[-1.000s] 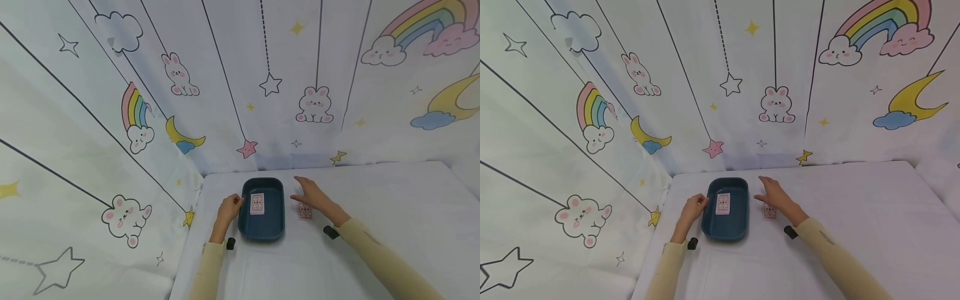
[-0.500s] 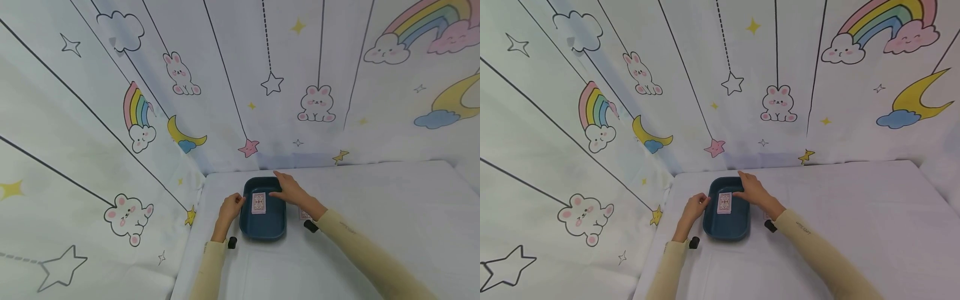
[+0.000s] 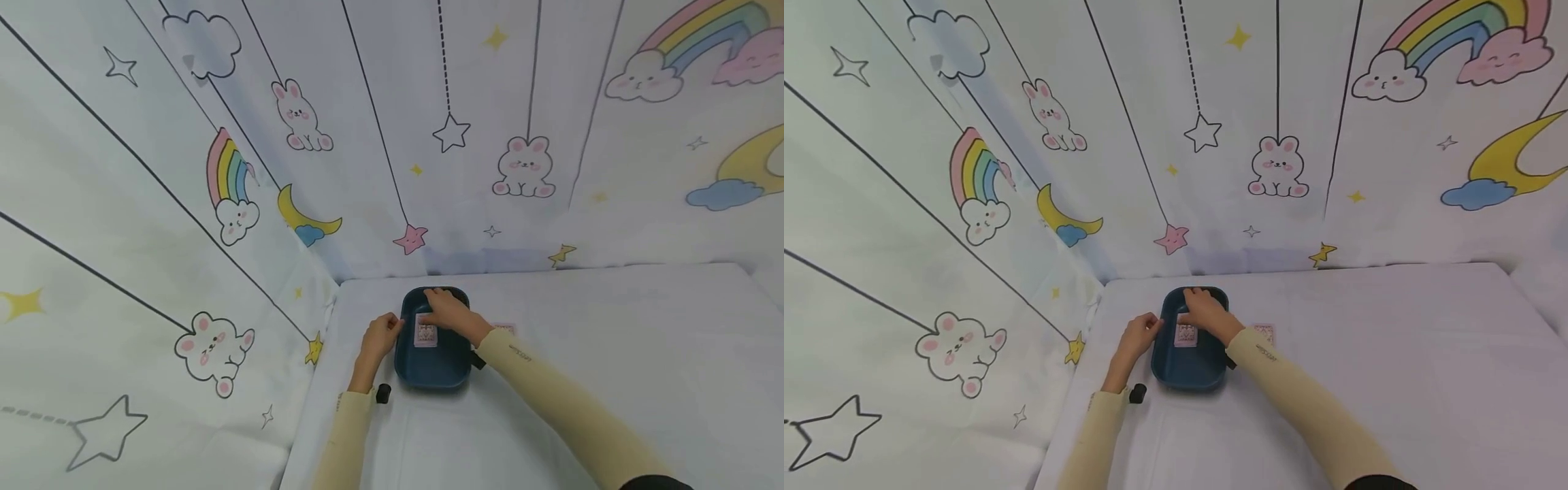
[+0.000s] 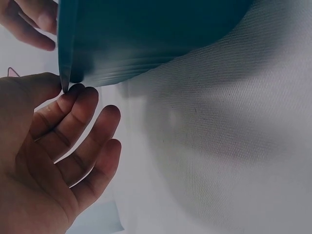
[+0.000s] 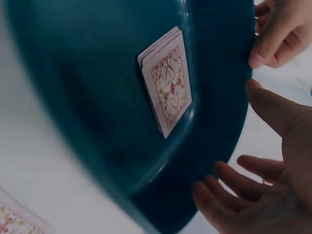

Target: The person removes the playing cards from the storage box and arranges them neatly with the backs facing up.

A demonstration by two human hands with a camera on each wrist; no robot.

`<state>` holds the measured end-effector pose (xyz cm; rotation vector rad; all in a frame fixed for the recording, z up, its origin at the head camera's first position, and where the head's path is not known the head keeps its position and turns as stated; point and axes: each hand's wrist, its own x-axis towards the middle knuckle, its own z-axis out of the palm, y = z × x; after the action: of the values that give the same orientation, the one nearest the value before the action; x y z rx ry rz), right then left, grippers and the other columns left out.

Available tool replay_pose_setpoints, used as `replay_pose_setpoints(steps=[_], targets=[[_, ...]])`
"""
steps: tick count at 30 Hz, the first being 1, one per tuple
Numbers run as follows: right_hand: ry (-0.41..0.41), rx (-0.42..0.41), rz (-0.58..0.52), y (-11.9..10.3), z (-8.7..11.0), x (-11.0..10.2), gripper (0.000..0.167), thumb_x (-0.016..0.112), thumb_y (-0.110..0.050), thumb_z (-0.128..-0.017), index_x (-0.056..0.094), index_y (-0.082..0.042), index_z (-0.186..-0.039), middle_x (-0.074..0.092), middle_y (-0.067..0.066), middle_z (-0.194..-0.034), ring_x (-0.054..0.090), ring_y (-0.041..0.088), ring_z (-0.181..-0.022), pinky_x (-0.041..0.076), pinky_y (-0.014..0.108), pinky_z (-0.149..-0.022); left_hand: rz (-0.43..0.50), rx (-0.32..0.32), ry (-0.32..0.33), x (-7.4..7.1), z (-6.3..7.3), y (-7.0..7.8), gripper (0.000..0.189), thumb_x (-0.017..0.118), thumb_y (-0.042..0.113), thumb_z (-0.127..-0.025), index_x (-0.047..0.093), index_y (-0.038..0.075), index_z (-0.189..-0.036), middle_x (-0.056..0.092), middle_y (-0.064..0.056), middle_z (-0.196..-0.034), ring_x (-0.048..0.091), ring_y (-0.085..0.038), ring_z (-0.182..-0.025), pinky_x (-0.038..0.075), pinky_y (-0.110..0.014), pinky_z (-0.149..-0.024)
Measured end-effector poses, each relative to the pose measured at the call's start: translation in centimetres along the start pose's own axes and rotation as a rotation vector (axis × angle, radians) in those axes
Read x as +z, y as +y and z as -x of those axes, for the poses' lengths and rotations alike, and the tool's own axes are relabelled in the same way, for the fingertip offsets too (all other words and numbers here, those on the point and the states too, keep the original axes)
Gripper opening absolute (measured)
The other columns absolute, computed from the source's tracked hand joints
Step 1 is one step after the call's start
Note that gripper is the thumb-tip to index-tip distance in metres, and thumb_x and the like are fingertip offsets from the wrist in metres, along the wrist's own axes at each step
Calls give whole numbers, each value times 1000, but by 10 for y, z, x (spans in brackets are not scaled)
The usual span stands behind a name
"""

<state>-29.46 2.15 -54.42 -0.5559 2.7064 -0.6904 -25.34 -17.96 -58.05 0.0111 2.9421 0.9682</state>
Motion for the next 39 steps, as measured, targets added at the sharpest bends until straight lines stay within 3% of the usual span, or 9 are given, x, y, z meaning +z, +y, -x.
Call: replay_pose_setpoints(steps=[6,11,18,25,31,39], targets=[[-80,60,76,-5,-12,14,76,73,-34,-93,38,1,-150,43,26,-150,42,45,-139,40,56,-110,0,1,-7,3,-2,-1,27,59,34,-102,65,11,-89,62,-1,-73,50,-13,-59,39,-28,-53],[-95,93,165,-8,-17,24,72,77,-32,-90,45,1,-145,50,26,-144,48,44,-133,44,56,-106,5,3,3,3,-1,0,26,60,32,-101,65,10,-89,60,-2,-73,50,-14,-59,39,-29,-53],[-100,114,242,-9,-22,30,52,67,-21,-97,51,4,-139,54,30,-134,49,45,-125,45,56,-103,2,7,0,2,0,0,25,60,32,-101,65,11,-88,60,0,-73,49,-13,-59,39,-28,-53],[-130,127,322,-8,-31,36,77,81,-32,-84,48,3,-143,45,30,-140,43,45,-130,42,56,-107,19,12,17,0,-1,0,24,61,30,-100,65,10,-87,60,-1,-72,49,-13,-59,38,-28,-53],[-100,118,342,-6,-31,38,82,84,-35,-81,47,5,-142,48,29,-139,45,44,-127,43,56,-106,10,3,8,0,-2,1,24,61,30,-101,65,11,-88,60,-1,-74,49,-13,-60,38,-27,-53],[-49,130,313,-8,-26,36,92,85,-32,-80,33,4,-147,46,32,-143,42,47,-133,35,58,-112,15,-12,-6,-1,-2,0,24,61,31,-101,66,11,-89,62,-2,-76,50,-14,-61,39,-28,-54]])
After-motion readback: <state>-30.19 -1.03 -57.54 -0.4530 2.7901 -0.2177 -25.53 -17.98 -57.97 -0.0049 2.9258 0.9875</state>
